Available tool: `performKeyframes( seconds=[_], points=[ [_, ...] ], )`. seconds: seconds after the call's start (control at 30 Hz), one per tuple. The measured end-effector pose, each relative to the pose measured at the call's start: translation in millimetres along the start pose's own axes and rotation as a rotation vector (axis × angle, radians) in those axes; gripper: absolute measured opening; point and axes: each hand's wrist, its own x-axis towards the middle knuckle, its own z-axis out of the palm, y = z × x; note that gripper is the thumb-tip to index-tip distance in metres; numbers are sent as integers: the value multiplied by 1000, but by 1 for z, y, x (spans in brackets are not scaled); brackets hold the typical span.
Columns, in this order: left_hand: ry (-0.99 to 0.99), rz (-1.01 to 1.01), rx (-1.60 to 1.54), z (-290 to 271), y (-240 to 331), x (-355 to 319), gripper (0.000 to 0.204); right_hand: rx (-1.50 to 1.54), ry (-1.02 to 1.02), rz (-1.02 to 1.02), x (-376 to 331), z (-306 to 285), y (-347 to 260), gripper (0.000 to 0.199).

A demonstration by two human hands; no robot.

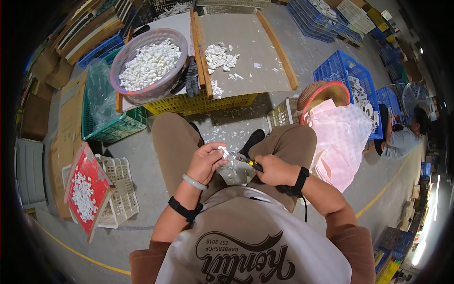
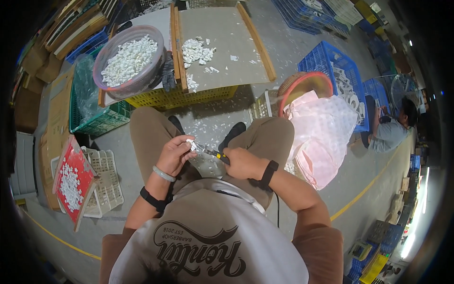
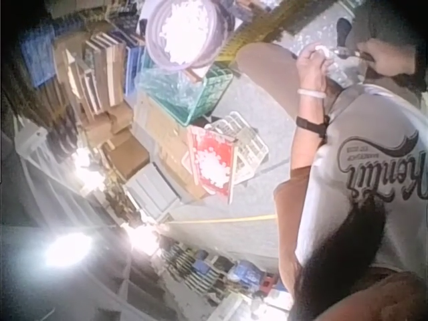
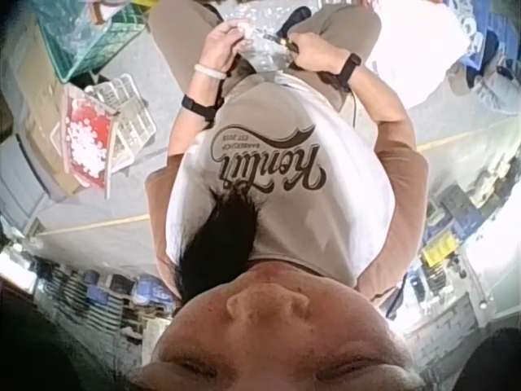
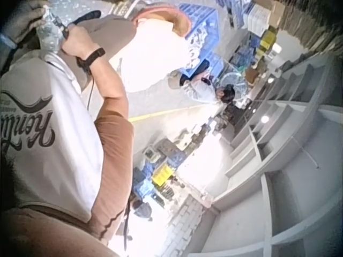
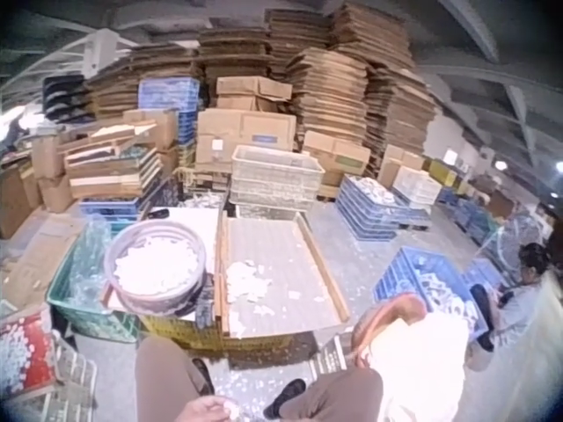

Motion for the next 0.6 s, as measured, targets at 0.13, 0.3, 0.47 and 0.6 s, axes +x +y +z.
performKeyframes(
  seconds=[0.13,0.3,0.47,0.6],
  points=[
    [-7,-8,-2,2,1,0,20,47,-11,-12,0,1,5,26],
    [10,-9,-10,0,-1,1,20,44,-47,-22,-4,5,12,34],
    [18,8,59,-1,-5,3,20,-9,-45,-92,0,3,10,32],
    [32,32,87,-1,-5,3,19,-39,-20,-37,1,4,9,32]
  ],
)
